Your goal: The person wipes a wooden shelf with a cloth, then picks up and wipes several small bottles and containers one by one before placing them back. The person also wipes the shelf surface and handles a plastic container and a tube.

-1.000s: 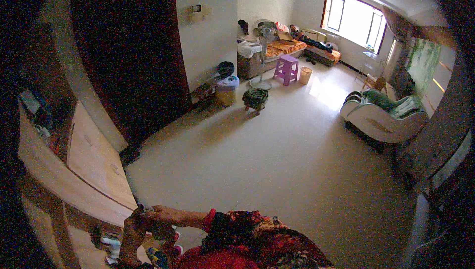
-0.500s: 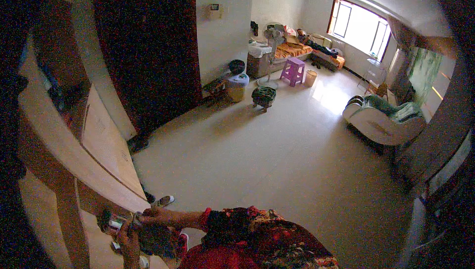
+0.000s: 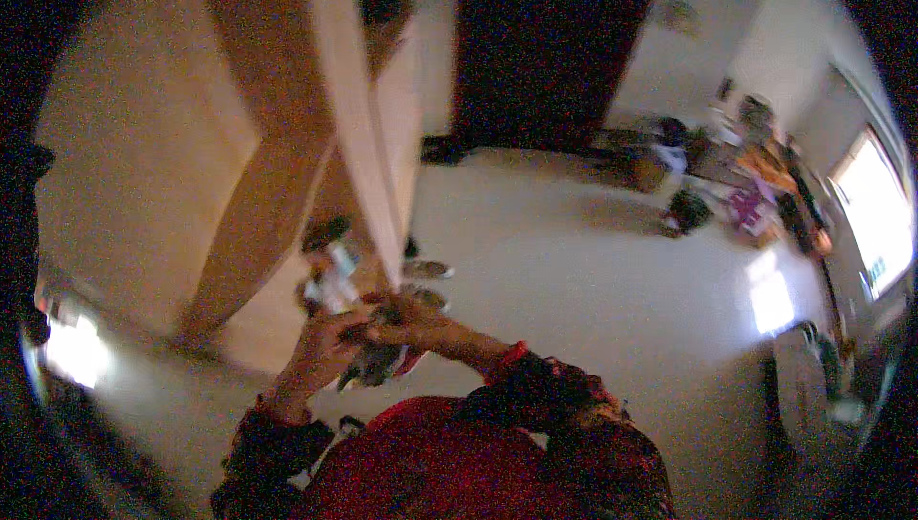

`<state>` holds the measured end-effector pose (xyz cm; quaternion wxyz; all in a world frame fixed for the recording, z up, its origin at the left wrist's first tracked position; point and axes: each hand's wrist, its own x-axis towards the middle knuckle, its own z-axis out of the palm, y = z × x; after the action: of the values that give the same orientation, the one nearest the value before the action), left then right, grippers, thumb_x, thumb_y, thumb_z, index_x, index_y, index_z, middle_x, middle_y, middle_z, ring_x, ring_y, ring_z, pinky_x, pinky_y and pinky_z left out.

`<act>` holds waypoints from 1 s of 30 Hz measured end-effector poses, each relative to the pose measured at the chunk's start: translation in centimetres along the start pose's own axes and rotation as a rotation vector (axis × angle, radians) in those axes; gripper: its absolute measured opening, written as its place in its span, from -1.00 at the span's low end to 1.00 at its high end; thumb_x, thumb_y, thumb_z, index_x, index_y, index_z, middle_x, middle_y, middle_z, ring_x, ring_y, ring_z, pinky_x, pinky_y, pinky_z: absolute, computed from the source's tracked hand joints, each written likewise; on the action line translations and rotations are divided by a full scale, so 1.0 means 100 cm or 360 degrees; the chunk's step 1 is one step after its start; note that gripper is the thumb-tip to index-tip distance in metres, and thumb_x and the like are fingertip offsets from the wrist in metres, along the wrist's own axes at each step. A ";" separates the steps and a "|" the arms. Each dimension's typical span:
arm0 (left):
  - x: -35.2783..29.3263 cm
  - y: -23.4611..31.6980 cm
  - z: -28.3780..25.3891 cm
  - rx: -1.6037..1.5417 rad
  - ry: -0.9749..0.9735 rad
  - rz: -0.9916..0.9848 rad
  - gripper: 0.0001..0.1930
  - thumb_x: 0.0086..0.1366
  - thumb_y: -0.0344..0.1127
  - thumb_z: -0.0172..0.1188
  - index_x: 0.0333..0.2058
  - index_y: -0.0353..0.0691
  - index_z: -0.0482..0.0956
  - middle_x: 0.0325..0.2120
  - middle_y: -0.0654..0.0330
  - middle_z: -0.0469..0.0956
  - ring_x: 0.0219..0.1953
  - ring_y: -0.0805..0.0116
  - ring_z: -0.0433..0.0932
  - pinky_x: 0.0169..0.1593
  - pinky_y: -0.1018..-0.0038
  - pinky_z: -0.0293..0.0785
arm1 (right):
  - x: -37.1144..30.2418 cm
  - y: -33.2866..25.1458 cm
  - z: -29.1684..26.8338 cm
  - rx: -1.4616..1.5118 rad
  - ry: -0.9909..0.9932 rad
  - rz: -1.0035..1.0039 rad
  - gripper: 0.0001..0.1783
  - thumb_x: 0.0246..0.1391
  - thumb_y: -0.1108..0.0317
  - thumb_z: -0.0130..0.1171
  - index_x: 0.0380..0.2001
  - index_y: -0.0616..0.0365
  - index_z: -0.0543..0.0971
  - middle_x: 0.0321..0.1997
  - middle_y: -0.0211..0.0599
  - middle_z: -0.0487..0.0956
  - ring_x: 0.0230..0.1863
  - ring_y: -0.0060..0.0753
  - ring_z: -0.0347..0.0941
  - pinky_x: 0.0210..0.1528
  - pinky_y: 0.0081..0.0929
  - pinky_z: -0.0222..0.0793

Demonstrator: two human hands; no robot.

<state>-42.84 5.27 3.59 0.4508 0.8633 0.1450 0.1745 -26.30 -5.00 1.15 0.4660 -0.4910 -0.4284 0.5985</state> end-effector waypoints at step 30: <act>-0.073 -0.075 -0.091 0.0590 0.1509 -0.0564 -0.83 0.18 -0.37 0.15 -0.25 -0.28 0.51 -0.38 0.11 0.55 -0.41 0.38 0.52 -0.35 0.44 0.49 | 0.248 -0.046 0.017 -0.1781 -0.0488 -0.1037 -0.37 0.04 -0.04 0.03 0.12 0.07 0.30 0.20 0.04 0.23 0.24 0.08 0.09 0.21 0.00 0.01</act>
<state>-54.01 13.06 1.02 0.1985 0.7172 0.5044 0.4379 -29.39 20.09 1.21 0.2316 -0.4136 -0.8624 0.1775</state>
